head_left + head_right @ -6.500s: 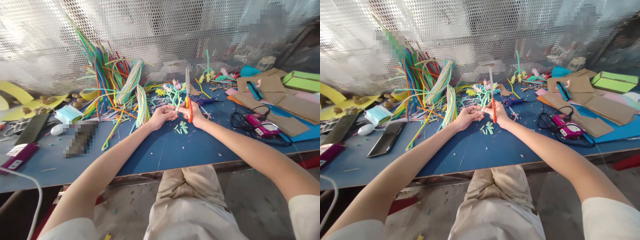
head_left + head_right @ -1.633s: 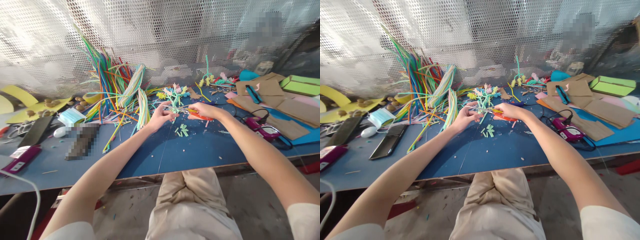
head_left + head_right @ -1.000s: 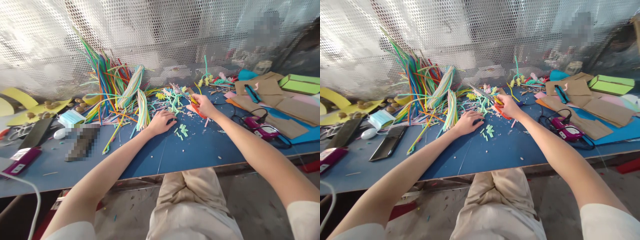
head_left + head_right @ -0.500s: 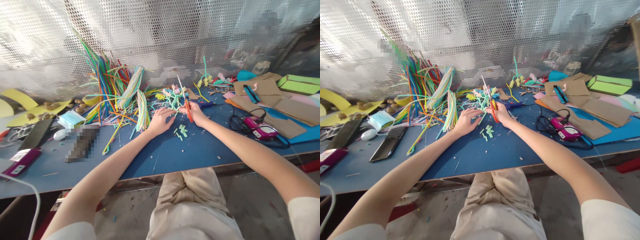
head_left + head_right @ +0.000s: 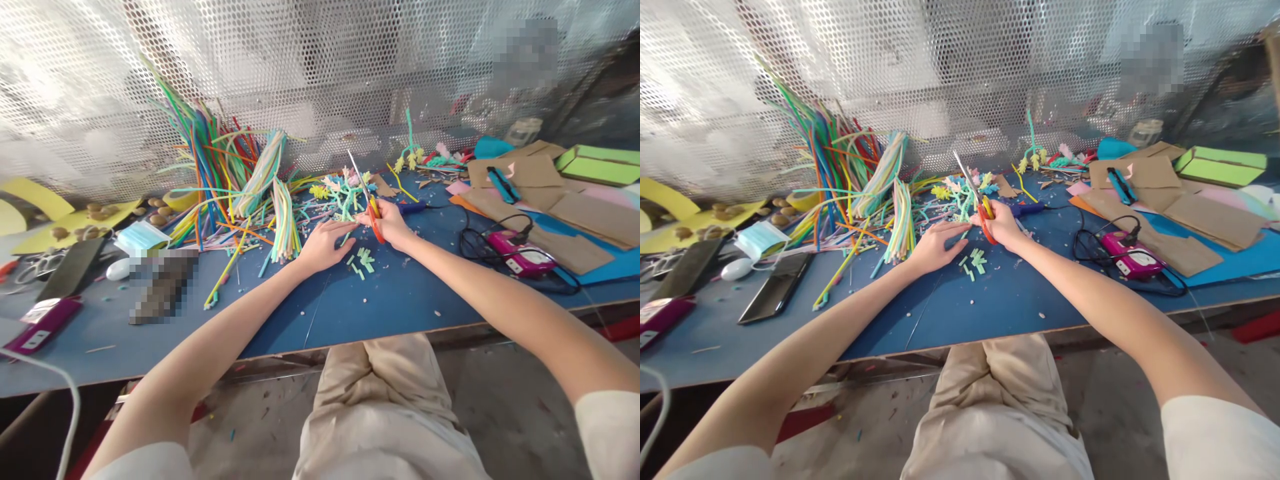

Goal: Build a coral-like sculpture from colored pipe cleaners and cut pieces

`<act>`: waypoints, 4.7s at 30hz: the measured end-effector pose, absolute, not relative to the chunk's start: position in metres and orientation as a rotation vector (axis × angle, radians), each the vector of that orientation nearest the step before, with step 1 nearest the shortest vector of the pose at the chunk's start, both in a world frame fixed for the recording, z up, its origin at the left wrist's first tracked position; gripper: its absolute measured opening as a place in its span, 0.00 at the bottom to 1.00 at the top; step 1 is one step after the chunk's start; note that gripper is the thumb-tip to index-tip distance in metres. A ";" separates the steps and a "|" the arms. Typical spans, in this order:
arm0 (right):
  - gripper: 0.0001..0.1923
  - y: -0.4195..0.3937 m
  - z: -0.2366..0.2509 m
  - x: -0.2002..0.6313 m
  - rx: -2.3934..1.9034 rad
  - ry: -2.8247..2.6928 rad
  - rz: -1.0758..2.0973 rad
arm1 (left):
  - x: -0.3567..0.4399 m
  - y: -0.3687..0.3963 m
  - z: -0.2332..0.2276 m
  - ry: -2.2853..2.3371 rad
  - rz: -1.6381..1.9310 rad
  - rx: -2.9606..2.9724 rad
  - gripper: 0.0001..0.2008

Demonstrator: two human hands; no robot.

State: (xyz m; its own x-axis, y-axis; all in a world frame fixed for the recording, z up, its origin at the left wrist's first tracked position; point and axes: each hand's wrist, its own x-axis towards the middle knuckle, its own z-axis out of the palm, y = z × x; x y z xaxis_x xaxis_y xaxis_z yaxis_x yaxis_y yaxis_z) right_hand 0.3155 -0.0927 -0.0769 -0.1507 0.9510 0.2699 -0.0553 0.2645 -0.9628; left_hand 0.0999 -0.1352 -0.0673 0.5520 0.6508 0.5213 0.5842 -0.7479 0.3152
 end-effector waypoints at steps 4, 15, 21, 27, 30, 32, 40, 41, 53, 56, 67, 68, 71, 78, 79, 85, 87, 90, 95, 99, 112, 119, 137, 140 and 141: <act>0.24 -0.090 -0.078 0.316 -0.898 -1.417 1.081 | 0.096 -0.140 -0.055 1.256 0.861 2.770 0.11; 0.23 -0.090 -0.081 0.314 -0.869 -1.392 1.074 | 0.104 -0.155 -0.046 1.189 0.486 2.705 0.07; 0.23 -0.091 -0.080 0.313 -0.824 -1.429 1.049 | 0.099 -0.136 -0.057 1.208 0.880 2.163 0.09; 0.25 -0.090 -0.078 0.314 -0.753 -1.443 1.051 | 0.100 -0.128 -0.064 1.036 1.261 1.602 0.15; 0.25 -0.091 -0.077 0.315 -0.743 -1.479 1.058 | 0.102 -0.130 -0.062 1.027 1.284 1.483 0.18; 0.25 -0.093 -0.077 0.315 -0.741 -1.511 1.064 | 0.104 -0.133 -0.061 1.019 1.219 1.390 0.19; 0.24 -0.101 -0.073 0.311 -0.718 -1.551 1.083 | 0.108 -0.138 -0.064 0.922 1.051 1.213 0.21; 0.24 -0.101 -0.073 0.311 -0.713 -1.553 1.084 | 0.108 -0.138 -0.064 0.918 1.039 1.208 0.21; 0.25 -0.100 -0.077 0.311 -0.758 -1.598 1.061 | 0.107 -0.140 -0.057 0.944 0.986 1.178 0.16; 0.26 -0.100 -0.078 0.310 -0.779 -1.608 1.046 | 0.107 -0.138 -0.059 0.927 0.993 1.174 0.18; 0.26 -0.105 -0.043 0.342 -0.750 -1.875 0.880 | 0.101 -0.133 -0.055 0.910 1.211 1.237 0.29; 0.28 -0.103 -0.037 0.351 -0.765 -1.997 0.811 | 0.100 -0.131 -0.056 0.899 1.243 1.238 0.27; 0.30 -0.094 -0.023 0.375 -0.834 -2.282 0.552 | 0.096 -0.126 -0.057 0.878 1.278 1.217 0.20; 0.25 -0.078 -0.028 0.387 -1.017 -2.525 0.376 | 0.098 -0.126 -0.059 0.867 1.268 1.119 0.14; 0.25 -0.077 -0.029 0.387 -1.017 -2.530 0.380 | 0.098 -0.126 -0.059 0.869 1.258 1.111 0.13; 0.26 -0.078 -0.029 0.386 -1.021 -2.522 0.384 | 0.100 -0.129 -0.056 0.858 1.246 1.085 0.10; 0.26 -0.079 -0.030 0.385 -1.032 -2.539 0.367 | 0.102 -0.130 -0.057 0.845 1.232 1.091 0.11; 0.26 -0.081 -0.029 0.383 -1.042 -2.555 0.364 | 0.104 -0.130 -0.059 0.816 1.228 1.107 0.11; 0.26 -0.084 -0.025 0.385 -1.113 -2.530 0.228 | 0.104 -0.130 -0.059 0.802 1.271 1.064 0.09; 0.24 -0.084 -0.025 0.385 -1.202 -2.549 0.162 | 0.103 -0.129 -0.059 0.826 1.249 1.055 0.08; 0.26 -0.082 -0.047 0.367 -0.923 -2.428 0.954 | 0.105 -0.138 -0.047 0.851 1.155 1.120 0.09; 0.25 -0.086 -0.051 0.362 -0.954 -2.431 0.983 | 0.104 -0.135 -0.052 0.906 1.165 1.140 0.09; 0.16 -0.081 -0.026 0.383 -1.169 -2.375 0.233 | 0.099 -0.139 -0.057 0.982 0.859 2.144 0.15; 0.12 -0.076 -0.026 0.390 -1.375 -2.370 -0.055 | 0.091 -0.133 -0.054 1.058 0.858 2.451 0.13; 0.13 -0.075 -0.027 0.391 -1.422 -2.353 -0.113 | 0.087 -0.130 -0.050 1.113 0.866 2.546 0.13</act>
